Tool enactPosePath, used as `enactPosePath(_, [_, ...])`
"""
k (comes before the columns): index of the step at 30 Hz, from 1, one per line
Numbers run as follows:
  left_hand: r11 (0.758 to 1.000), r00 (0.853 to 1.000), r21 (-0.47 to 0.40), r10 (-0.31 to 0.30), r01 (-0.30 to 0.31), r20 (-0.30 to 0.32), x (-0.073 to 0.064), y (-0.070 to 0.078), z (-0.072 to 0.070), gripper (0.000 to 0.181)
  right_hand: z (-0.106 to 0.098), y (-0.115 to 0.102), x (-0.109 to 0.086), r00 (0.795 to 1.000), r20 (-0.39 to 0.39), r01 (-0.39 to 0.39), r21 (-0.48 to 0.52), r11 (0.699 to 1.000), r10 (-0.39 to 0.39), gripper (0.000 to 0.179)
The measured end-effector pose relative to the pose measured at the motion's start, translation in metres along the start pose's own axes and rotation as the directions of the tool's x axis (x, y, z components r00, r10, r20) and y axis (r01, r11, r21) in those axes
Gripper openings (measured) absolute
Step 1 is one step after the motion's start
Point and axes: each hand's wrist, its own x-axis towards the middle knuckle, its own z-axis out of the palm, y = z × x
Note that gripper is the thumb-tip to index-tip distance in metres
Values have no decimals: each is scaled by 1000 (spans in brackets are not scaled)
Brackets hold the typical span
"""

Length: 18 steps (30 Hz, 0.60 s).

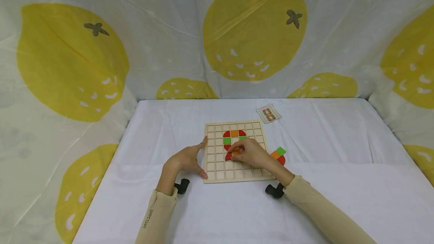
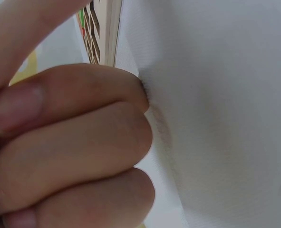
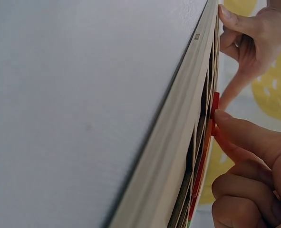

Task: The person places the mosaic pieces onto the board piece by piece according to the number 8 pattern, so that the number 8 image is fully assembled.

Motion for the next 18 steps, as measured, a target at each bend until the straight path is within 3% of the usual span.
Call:
enactPosePath(10, [1000,1000,-1,-4,4,-2,-1,1,0,139,2,-4,1,1000,-31,-6,-75,997,4,19])
enactPosePath(18, [1000,1000,6,-6,6,1,0,0,1,138,2,-1,2,1000,-8,-19,-31,999,19,20])
